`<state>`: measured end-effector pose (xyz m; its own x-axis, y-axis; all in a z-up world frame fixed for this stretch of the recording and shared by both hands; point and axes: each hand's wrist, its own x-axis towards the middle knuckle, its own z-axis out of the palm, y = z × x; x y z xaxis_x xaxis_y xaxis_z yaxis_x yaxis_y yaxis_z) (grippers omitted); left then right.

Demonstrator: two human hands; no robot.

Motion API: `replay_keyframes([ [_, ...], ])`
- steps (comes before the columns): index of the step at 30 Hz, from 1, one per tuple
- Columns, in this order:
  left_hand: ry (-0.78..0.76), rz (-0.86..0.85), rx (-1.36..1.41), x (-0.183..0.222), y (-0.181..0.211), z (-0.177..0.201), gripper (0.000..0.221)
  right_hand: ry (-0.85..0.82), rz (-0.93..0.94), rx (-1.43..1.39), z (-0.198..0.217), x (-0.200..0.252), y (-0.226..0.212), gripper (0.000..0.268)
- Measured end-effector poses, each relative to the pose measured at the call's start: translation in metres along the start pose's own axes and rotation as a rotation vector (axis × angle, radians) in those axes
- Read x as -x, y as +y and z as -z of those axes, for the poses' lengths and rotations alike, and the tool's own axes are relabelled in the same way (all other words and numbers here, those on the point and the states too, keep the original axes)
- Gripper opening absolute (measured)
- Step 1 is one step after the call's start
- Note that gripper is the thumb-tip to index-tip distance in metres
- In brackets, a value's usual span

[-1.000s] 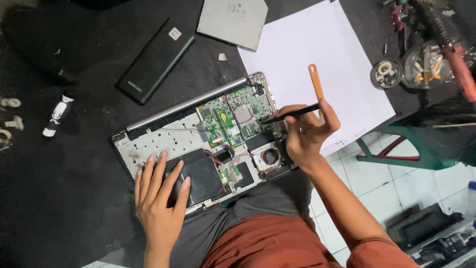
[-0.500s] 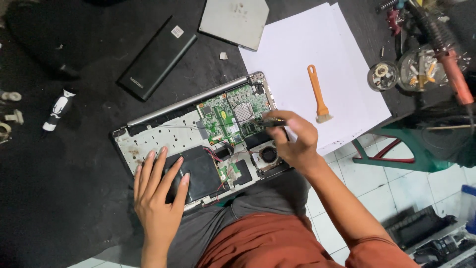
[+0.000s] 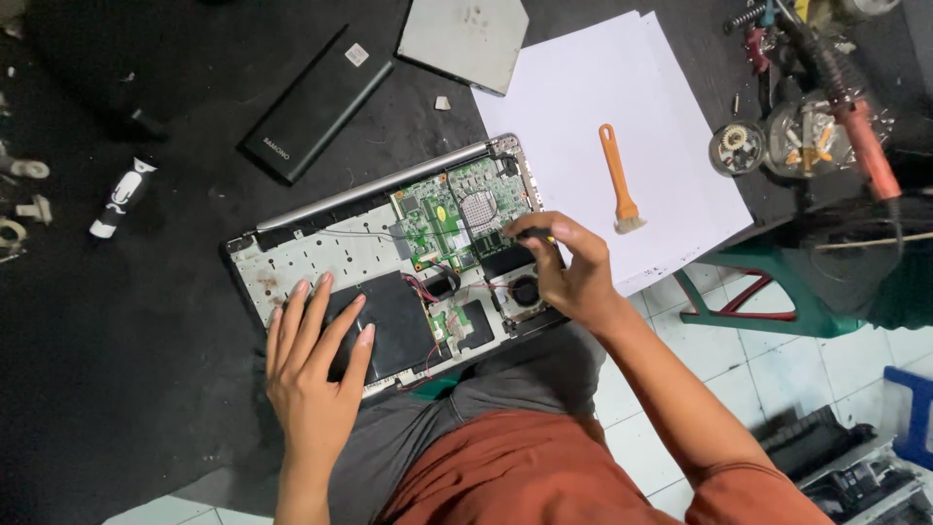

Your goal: Disassembling a laptop by unscrewing the back cover and cleaning the internal components near the RAM and fan.

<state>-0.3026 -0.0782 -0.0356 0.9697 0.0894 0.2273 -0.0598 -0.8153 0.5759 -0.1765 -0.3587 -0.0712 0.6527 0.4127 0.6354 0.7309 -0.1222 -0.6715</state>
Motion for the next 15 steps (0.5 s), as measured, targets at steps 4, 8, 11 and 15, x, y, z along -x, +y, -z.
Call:
replay_keyframes([
  [4,-0.002,0.000,0.004,0.001,-0.002,-0.001,0.031,0.013,-0.082,0.044,0.002,-0.008,-0.003,0.083],
  [8,-0.006,-0.007,0.023,0.003,-0.004,-0.002,0.032,0.059,-0.064,0.104,0.001,-0.004,-0.006,0.090],
  [11,0.001,-0.009,0.034,0.002,0.000,0.001,0.029,0.008,-0.079,0.014,0.002,-0.010,-0.013,0.082],
  [15,-0.002,-0.046,0.026,0.002,0.000,0.001,0.030,0.071,-0.102,0.223,0.001,-0.006,-0.008,0.083],
])
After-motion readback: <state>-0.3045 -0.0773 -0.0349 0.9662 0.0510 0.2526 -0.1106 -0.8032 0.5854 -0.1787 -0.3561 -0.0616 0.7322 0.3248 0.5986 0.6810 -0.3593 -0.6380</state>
